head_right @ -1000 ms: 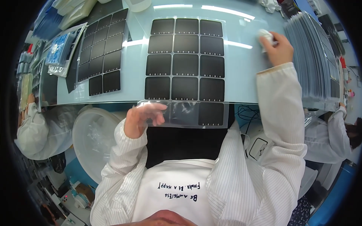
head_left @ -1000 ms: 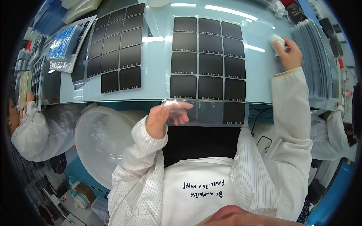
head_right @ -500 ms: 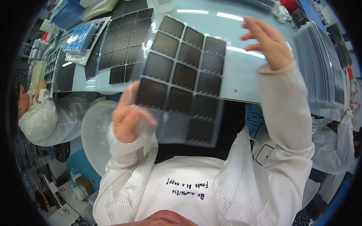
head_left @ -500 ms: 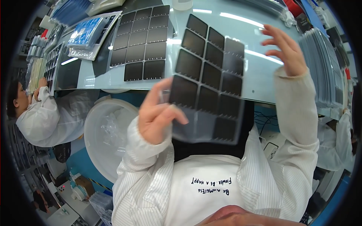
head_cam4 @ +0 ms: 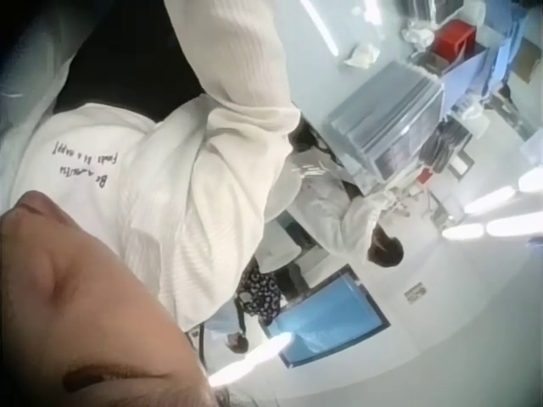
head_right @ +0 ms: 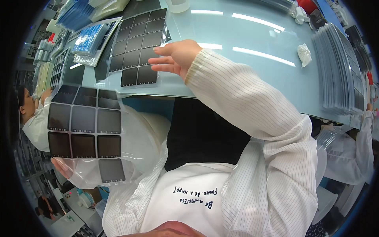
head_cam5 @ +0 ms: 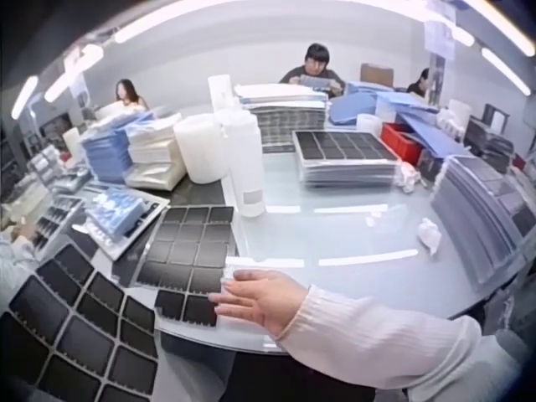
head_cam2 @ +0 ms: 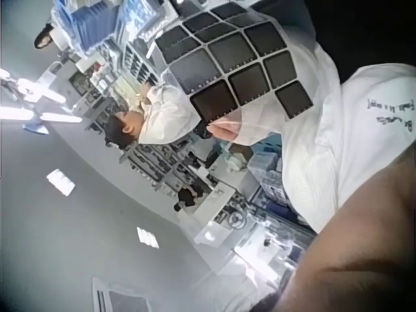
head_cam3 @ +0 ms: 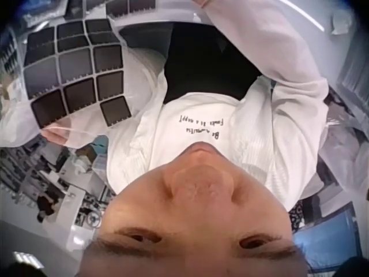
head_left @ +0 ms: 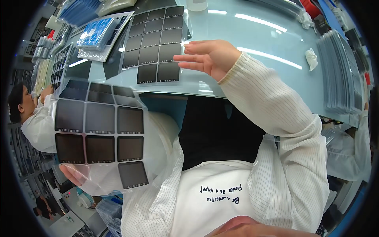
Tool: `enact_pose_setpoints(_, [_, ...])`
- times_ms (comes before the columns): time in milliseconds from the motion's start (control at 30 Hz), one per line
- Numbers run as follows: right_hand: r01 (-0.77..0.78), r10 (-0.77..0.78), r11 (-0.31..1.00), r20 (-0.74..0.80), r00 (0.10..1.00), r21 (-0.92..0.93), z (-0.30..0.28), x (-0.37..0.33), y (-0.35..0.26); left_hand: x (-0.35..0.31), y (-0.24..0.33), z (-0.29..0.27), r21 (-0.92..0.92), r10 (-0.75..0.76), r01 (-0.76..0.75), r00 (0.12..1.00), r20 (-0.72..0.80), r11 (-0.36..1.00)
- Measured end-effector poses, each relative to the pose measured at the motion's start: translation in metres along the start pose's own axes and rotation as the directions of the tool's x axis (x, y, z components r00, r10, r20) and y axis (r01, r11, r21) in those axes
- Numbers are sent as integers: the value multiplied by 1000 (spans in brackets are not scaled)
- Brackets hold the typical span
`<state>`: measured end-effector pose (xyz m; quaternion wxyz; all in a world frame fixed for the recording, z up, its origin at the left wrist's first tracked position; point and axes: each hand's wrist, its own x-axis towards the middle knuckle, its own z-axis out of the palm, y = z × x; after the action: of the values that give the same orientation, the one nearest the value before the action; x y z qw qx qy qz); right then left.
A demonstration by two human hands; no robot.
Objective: Cleaning and inspecting small rectangular electronic panels at a workbench using a cloth.
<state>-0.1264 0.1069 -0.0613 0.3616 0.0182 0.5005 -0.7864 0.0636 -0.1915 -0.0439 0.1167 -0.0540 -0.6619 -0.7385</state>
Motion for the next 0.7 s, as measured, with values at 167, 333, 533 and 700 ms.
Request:
enact_pose_setpoints(167, [-111,114,994,-150,982,23,-3,14,0,-3,-5,-34,-22,8,-8,1000,-13,1000])
enact_pose_setpoints(333, [-65,29,789,-68,997,-611,-4,35,-4,0,-5,-63,-43,18,-19,1000,-16,999])
enact_pose_setpoints(533, [30,-158,448,-47,986,-893,0,48,13,6,-4,-90,-61,38,-39,999,-20,997])
enact_pose_setpoints(700, [162,-239,663,-2,971,-731,-14,-5,29,7,-14,-115,-90,47,-50,998,-35,995])
